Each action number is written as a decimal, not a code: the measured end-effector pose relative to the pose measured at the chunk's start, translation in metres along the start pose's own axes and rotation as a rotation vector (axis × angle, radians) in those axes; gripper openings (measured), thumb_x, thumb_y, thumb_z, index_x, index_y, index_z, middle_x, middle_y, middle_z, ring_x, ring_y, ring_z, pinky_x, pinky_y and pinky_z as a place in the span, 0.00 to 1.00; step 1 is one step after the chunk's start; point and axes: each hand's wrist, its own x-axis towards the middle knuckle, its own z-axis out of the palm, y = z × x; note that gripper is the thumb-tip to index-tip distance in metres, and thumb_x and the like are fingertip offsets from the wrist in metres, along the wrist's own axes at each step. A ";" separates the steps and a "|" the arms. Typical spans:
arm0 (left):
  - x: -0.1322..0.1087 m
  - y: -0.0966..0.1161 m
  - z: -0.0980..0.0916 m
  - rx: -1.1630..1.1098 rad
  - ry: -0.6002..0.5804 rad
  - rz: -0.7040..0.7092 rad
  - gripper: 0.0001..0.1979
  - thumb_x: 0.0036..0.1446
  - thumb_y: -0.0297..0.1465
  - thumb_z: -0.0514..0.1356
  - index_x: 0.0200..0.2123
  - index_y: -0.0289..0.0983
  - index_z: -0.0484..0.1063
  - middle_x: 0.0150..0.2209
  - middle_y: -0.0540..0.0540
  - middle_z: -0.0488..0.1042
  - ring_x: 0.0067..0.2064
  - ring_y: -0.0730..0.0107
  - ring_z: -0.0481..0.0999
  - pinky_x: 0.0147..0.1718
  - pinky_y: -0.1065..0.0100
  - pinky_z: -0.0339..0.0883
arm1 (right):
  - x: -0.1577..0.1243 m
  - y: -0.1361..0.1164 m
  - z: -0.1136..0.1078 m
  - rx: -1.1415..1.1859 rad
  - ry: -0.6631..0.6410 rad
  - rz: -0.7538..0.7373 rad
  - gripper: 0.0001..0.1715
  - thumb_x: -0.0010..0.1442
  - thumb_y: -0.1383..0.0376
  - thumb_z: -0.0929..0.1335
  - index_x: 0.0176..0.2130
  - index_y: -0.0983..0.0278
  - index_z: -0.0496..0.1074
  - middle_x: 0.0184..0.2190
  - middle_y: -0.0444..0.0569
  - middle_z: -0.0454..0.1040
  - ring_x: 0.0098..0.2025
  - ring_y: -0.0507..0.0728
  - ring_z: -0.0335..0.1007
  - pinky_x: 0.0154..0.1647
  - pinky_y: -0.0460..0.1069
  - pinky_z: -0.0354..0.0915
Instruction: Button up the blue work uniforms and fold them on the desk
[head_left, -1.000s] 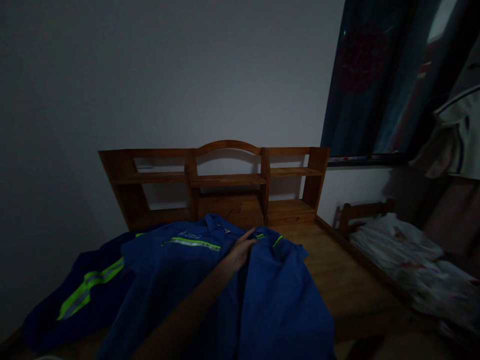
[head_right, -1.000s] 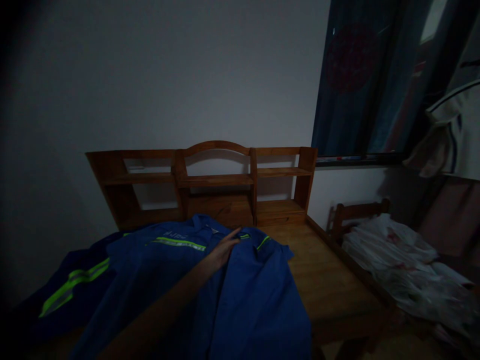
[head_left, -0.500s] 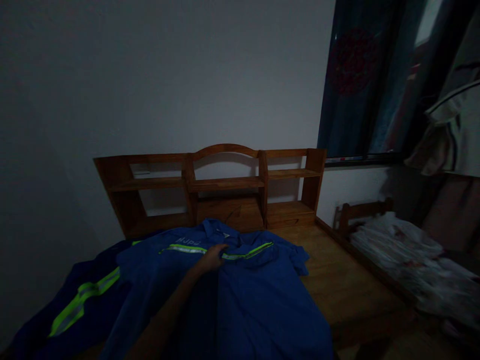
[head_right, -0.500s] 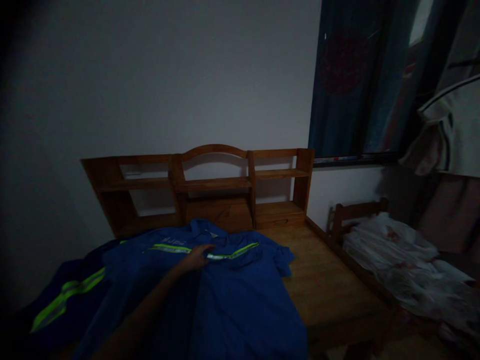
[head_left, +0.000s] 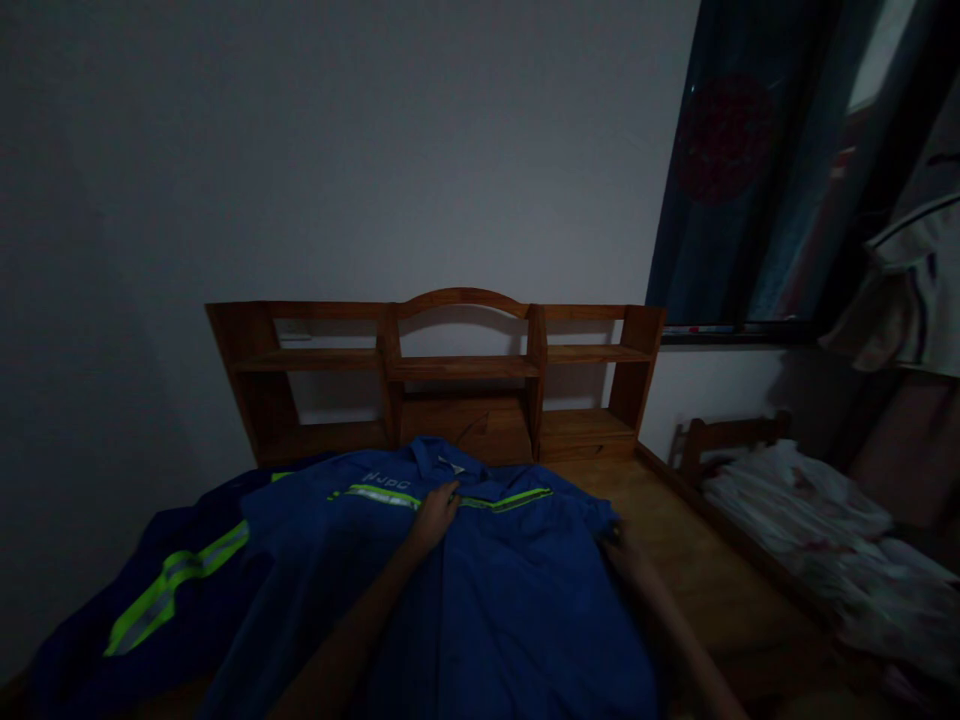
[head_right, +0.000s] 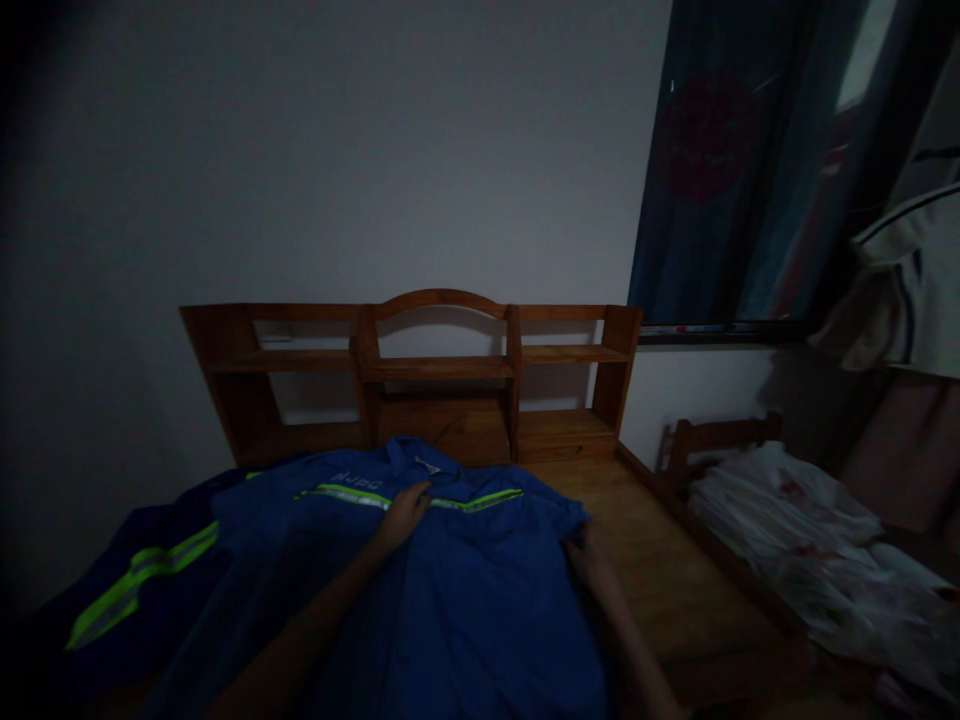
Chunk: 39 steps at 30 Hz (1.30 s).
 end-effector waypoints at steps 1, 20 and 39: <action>-0.001 0.001 0.000 0.011 0.000 -0.001 0.16 0.59 0.28 0.48 0.48 0.34 0.68 0.46 0.40 0.74 0.49 0.63 0.72 0.50 0.64 0.62 | 0.009 0.004 0.001 -0.076 0.012 -0.018 0.15 0.52 0.62 0.64 0.38 0.66 0.72 0.34 0.52 0.76 0.37 0.58 0.73 0.35 0.49 0.66; 0.047 0.050 0.049 -0.226 0.085 -0.292 0.10 0.56 0.31 0.53 0.36 0.35 0.72 0.25 0.48 0.75 0.22 0.73 0.72 0.23 0.74 0.60 | 0.145 -0.040 -0.003 -0.450 0.354 -0.278 0.27 0.58 0.67 0.60 0.56 0.72 0.58 0.51 0.63 0.63 0.51 0.62 0.64 0.48 0.52 0.61; 0.019 0.009 0.008 -0.065 0.105 -0.245 0.15 0.58 0.33 0.49 0.27 0.37 0.73 0.26 0.48 0.73 0.29 0.70 0.71 0.31 0.72 0.59 | 0.061 -0.090 0.144 -0.483 -0.218 -0.575 0.38 0.56 0.60 0.63 0.63 0.59 0.48 0.41 0.53 0.73 0.43 0.60 0.70 0.42 0.50 0.60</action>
